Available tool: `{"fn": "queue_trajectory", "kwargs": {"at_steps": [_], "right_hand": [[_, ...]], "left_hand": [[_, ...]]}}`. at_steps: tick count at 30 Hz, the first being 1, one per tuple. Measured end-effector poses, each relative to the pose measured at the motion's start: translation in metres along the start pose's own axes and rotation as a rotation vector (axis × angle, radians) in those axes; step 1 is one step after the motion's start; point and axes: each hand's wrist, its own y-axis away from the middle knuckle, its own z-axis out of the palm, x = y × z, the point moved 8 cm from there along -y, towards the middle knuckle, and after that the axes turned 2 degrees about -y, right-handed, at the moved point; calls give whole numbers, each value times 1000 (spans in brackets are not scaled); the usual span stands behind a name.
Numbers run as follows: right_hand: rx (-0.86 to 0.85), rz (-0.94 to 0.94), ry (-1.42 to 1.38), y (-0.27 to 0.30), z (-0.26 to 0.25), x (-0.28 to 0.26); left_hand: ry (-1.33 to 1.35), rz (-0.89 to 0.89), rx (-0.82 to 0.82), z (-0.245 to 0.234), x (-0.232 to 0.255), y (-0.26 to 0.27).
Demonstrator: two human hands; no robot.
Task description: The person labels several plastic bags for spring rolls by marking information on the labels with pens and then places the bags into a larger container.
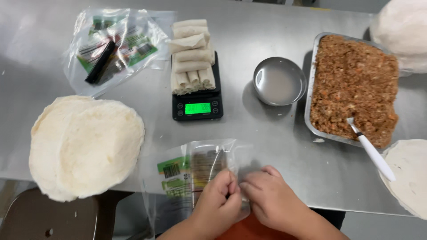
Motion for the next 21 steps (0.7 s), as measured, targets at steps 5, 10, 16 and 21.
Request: {"fn": "queue_trajectory", "kwargs": {"at_steps": [5, 10, 16, 21], "right_hand": [[115, -360, 23, -27, -44, -65], [147, -345, 125, -13, -28, -42], [-360, -206, -193, -40, -13, -54], [-403, 943, -853, 8, 80, 45]], "left_hand": [[-206, -128, -158, -1, 13, 9], [468, -318, -108, -12, -10, 0], [38, -388, -45, -29, 6, -1], [-502, 165, -353, 49, 35, 9]]}}
